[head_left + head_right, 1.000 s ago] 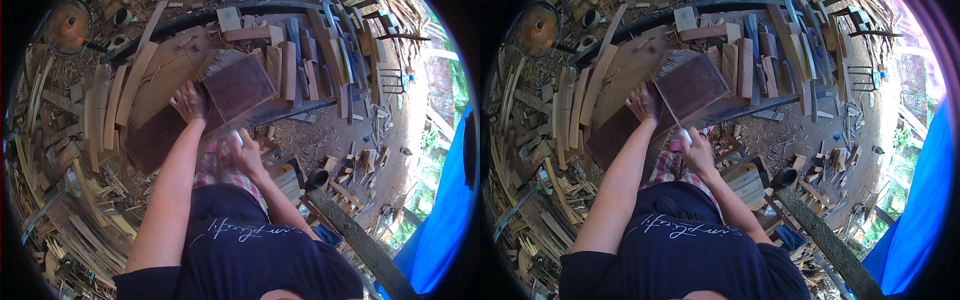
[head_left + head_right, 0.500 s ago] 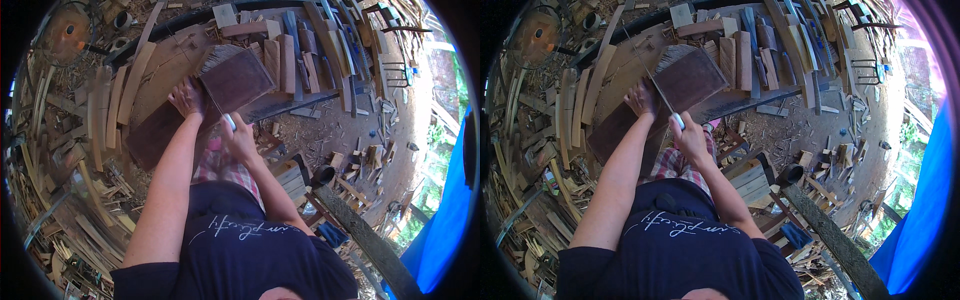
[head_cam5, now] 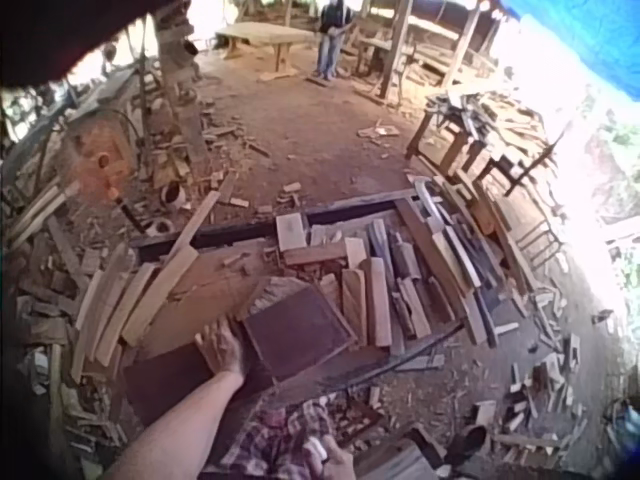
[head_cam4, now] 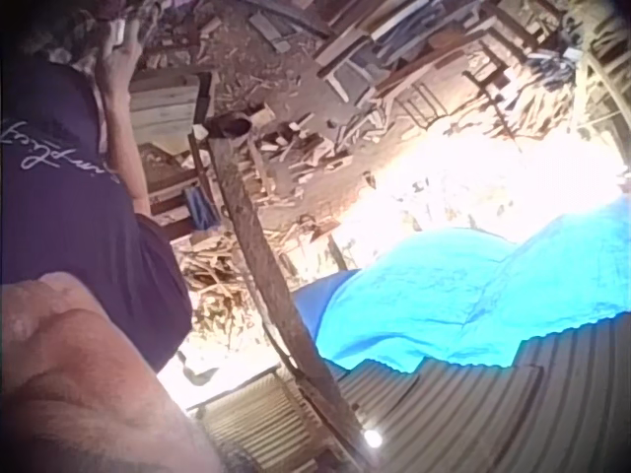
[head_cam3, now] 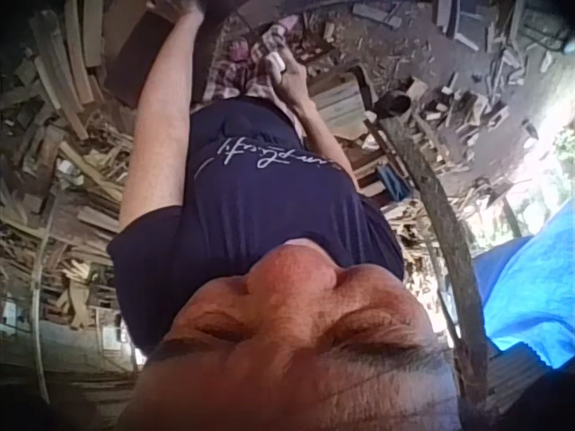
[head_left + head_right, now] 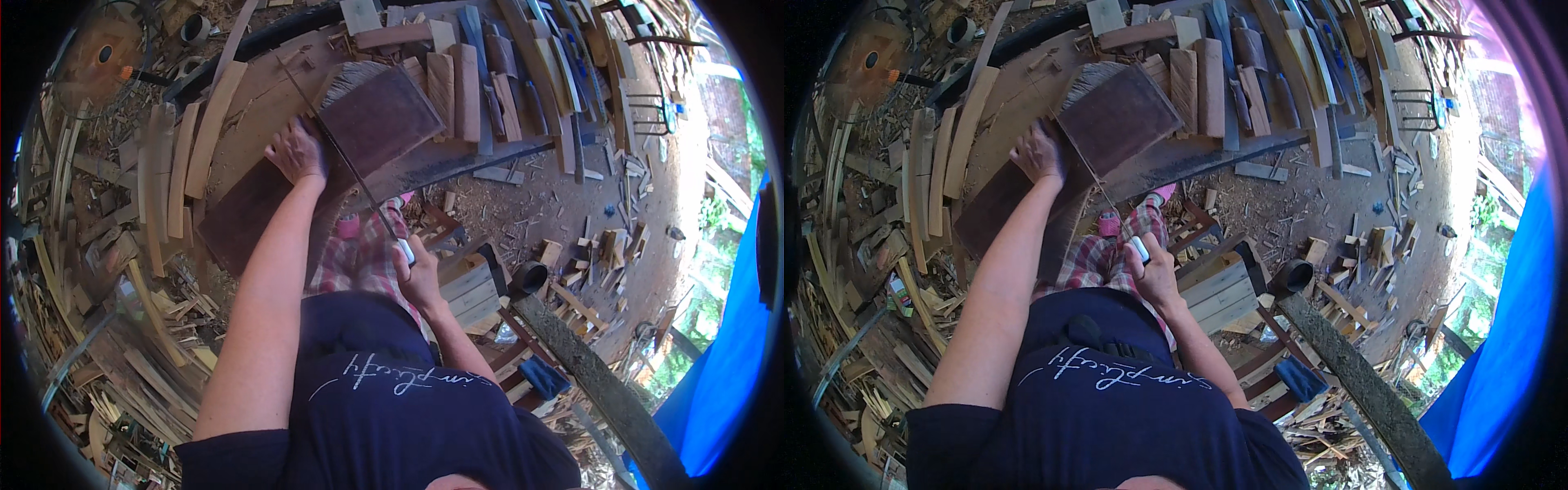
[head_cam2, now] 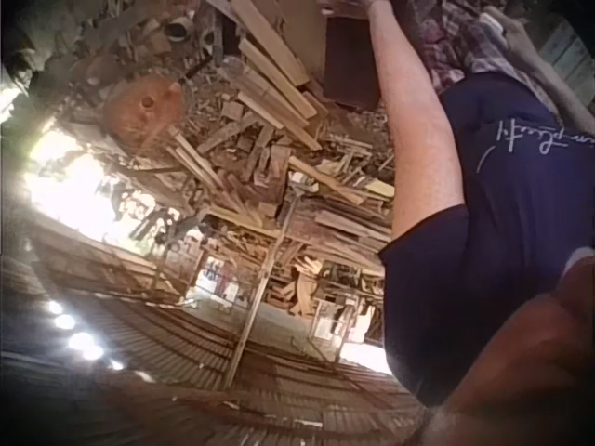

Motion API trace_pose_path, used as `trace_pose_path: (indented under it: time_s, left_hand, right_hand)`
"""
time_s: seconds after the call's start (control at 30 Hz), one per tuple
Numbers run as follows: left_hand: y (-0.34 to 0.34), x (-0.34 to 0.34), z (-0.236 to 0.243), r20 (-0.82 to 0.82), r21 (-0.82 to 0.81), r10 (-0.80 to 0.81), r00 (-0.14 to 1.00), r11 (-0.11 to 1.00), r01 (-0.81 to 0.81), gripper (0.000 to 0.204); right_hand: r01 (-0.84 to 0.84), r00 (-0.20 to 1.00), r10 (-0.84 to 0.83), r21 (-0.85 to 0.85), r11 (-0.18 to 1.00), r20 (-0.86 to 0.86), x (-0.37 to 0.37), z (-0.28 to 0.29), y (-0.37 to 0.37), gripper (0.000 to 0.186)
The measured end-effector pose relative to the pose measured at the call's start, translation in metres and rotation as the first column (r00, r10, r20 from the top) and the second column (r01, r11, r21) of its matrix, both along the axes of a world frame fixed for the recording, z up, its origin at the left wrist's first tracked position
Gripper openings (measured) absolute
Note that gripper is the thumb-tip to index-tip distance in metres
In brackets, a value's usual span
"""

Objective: The person cuts a wooden board on a workbench using handsaws, rotating and repositioning the wood while sawing along it.

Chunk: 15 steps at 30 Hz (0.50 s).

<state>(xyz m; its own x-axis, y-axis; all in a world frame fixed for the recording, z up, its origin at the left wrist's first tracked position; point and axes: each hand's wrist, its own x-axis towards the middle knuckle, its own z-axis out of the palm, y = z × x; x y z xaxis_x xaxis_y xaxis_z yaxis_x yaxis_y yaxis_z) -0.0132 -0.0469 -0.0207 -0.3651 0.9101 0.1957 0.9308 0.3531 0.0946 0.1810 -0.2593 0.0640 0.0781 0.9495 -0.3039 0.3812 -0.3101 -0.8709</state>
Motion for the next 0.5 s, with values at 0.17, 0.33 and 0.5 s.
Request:
trace_pose_path:
  time_s: [0.17, 0.33, 0.5]
  left_hand:
    - [0.003, 0.003, 0.008, 0.052, -0.082, 0.043, 0.998, 0.996, -0.039, 0.022]
    - [0.001, -0.005, -0.012, 0.025, -0.027, 0.012, 1.000, 1.000, -0.011, 0.024]
    - [0.001, -0.002, -0.004, -0.057, 0.036, -0.014, 0.998, 0.999, 0.016, 0.026]
  right_hand:
    - [-0.028, 0.999, 0.028, 0.006, 1.000, 0.032, 0.018, 0.041, -0.014, 0.032]
    - [0.001, 0.997, -0.013, -0.171, 0.985, -0.071, -0.013, 0.042, 0.057, 0.035]
    - [-0.058, 0.995, 0.068, 0.136, 0.989, -0.069, -0.026, 0.009, 0.072, 0.038]
